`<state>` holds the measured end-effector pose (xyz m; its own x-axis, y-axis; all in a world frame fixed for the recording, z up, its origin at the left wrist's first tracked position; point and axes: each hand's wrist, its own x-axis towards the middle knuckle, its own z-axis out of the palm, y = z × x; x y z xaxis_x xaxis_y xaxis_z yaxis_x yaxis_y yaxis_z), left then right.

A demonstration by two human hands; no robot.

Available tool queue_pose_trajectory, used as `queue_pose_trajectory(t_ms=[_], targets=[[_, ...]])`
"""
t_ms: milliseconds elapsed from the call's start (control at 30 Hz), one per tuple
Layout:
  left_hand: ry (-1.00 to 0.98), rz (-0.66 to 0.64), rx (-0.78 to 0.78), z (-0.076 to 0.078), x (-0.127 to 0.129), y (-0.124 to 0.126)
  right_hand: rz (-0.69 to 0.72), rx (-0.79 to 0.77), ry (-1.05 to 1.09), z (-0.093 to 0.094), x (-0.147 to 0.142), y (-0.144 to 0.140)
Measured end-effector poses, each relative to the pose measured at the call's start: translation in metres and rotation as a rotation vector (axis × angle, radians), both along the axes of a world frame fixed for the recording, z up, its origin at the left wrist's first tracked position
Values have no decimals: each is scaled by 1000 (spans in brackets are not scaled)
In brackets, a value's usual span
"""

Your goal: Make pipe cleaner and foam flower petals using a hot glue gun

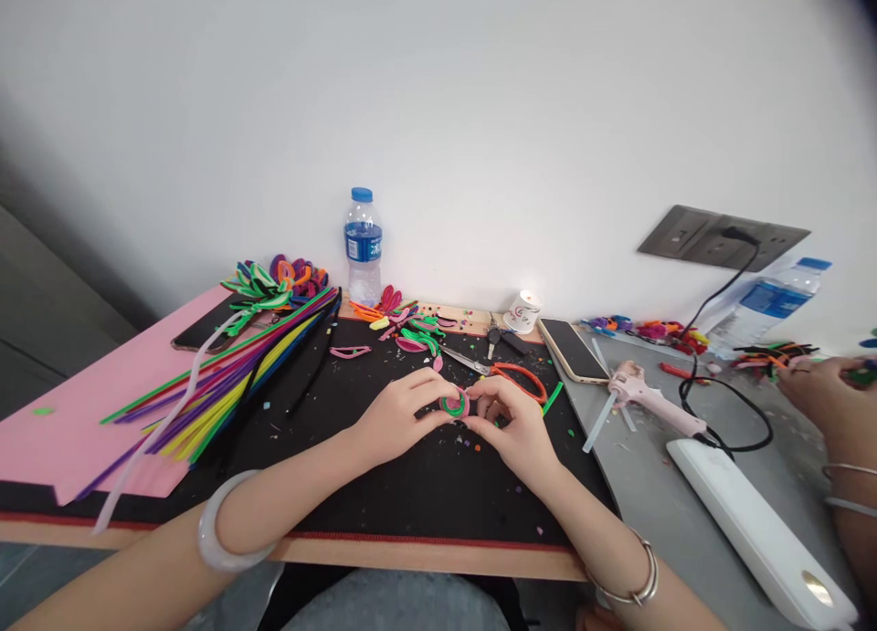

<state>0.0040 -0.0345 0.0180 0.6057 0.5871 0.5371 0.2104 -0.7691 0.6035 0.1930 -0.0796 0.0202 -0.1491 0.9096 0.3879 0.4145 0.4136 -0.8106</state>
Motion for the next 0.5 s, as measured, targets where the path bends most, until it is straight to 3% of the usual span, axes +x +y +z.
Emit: queue_pose_trajectory(t_ms=[500], targets=[[16,3,-12,-1,-1,0,-3,-10,-11,0,0,0]])
